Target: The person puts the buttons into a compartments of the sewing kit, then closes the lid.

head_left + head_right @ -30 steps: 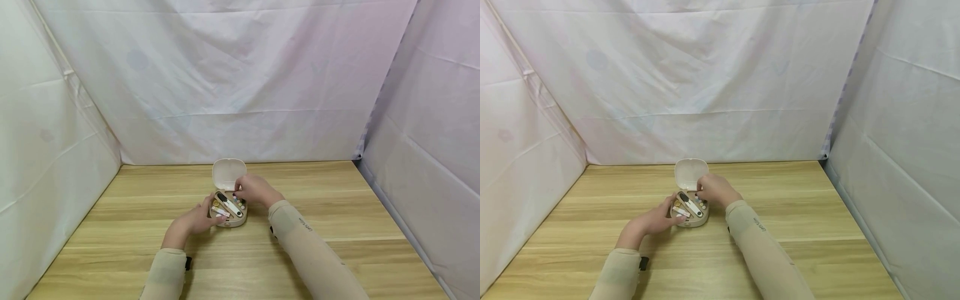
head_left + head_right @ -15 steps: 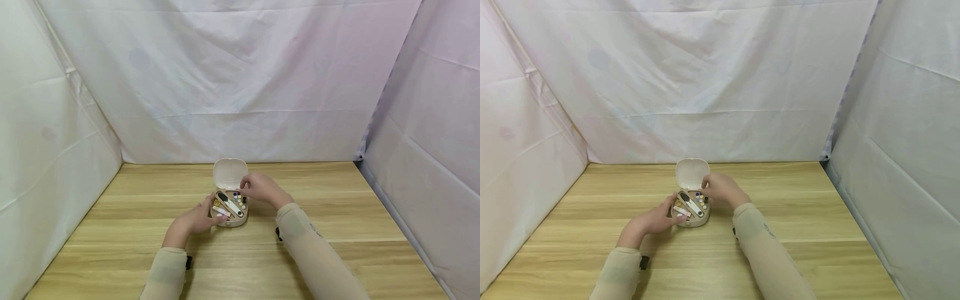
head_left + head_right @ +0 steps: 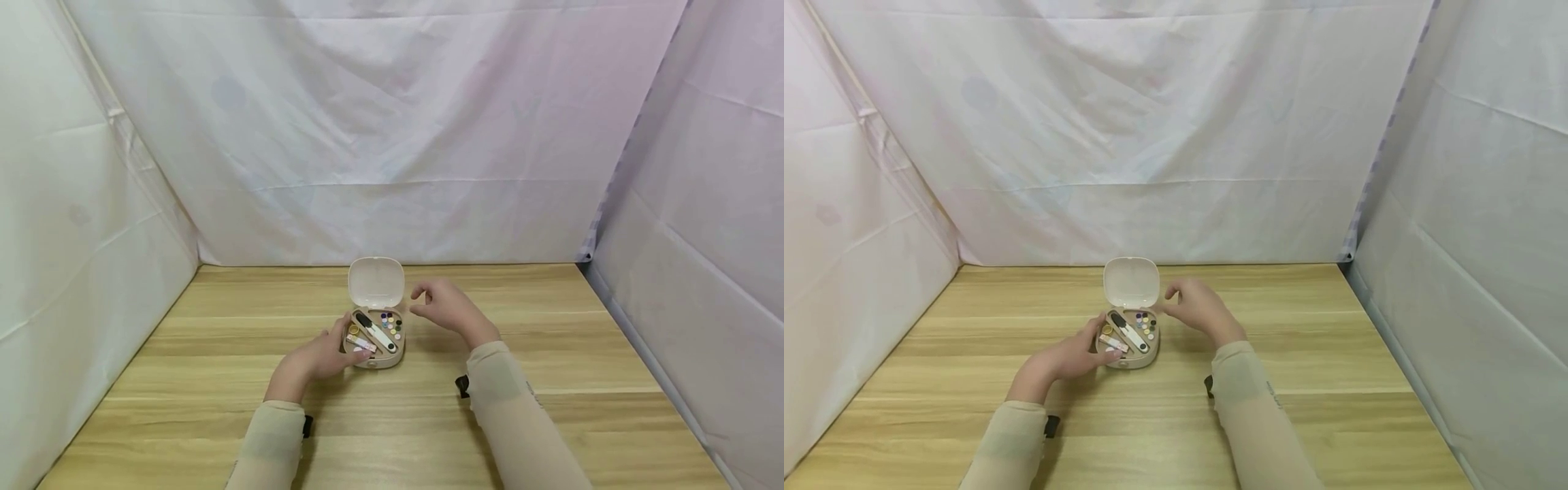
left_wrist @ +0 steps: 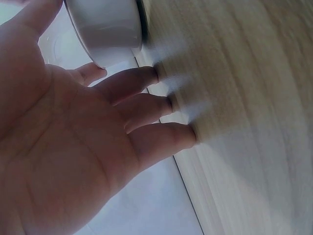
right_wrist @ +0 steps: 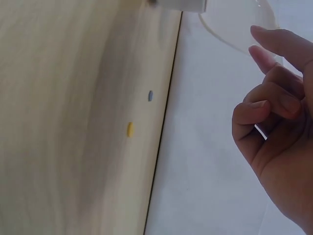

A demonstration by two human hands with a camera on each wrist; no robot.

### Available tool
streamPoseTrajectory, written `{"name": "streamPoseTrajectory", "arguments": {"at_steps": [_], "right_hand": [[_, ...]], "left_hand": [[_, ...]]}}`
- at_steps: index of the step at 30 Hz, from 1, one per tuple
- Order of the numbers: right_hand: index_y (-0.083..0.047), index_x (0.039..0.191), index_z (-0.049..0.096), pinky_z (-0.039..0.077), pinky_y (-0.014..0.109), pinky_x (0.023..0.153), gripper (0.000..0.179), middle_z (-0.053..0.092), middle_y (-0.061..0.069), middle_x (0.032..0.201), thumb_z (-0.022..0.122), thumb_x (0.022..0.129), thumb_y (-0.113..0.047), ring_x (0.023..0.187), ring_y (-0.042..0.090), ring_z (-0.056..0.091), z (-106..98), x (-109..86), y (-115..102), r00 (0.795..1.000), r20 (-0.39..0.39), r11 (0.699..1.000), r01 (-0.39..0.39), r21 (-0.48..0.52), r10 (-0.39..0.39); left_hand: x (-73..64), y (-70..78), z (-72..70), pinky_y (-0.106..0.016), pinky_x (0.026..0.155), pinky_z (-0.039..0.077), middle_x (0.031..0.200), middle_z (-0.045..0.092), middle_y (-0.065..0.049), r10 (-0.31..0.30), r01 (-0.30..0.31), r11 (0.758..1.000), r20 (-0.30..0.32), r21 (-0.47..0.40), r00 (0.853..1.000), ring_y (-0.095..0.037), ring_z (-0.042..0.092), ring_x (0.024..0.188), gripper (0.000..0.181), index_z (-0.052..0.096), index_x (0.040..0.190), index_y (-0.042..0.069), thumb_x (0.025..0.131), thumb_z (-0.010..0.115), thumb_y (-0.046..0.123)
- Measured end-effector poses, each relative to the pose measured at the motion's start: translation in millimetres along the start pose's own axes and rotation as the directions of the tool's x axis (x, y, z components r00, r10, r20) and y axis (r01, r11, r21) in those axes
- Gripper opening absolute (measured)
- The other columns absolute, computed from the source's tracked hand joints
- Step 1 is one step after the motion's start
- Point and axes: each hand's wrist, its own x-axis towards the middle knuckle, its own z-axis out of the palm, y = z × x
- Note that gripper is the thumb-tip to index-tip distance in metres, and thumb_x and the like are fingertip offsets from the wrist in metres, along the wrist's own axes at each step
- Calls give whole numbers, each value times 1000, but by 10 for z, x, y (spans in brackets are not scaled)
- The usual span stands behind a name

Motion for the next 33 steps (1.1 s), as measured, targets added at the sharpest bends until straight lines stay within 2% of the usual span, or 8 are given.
{"name": "streamPoseTrajectory", "arguments": {"at_steps": [7,15,21,26,33], "right_hand": [[-4,121,73,44,31,62,27,58,4,80,73,99,-20,70,17,52,-51,-38,193,998,41,997,-49,-55,52],[-6,115,74,45,31,63,21,60,5,81,73,98,-20,69,16,52,-148,-79,347,995,61,990,-69,-123,77],[-5,114,76,47,31,67,19,64,5,84,71,98,-16,70,17,53,-164,-119,434,987,101,984,-111,-140,126],[-5,110,76,48,32,67,16,66,6,86,70,98,-13,70,17,54,-165,-128,502,985,110,979,-110,-173,131],[-9,100,77,55,41,82,13,72,7,102,65,95,-11,84,19,60,-166,-147,549,989,104,968,-74,-238,101]], "left_hand": [[-16,24,-11,-76,123,28,171,32,-30,-7,8,1000,6,-7,1000,-54,22,161,107,10,173,20,96,67,67],[-16,30,-27,-76,123,29,171,32,-29,-12,12,1000,11,3,1000,-54,22,161,107,10,173,21,96,66,68],[-15,26,-25,-77,122,29,170,32,-31,-14,14,1000,13,-8,1000,-55,23,160,106,11,173,21,96,67,68],[-16,25,-27,-76,123,28,170,32,-31,-17,18,1000,11,-5,1000,-54,23,161,107,10,173,21,96,67,68],[-19,28,-29,-76,123,27,171,32,-29,-13,13,1000,13,-11,1000,-54,22,161,107,10,173,20,96,67,67]]}}
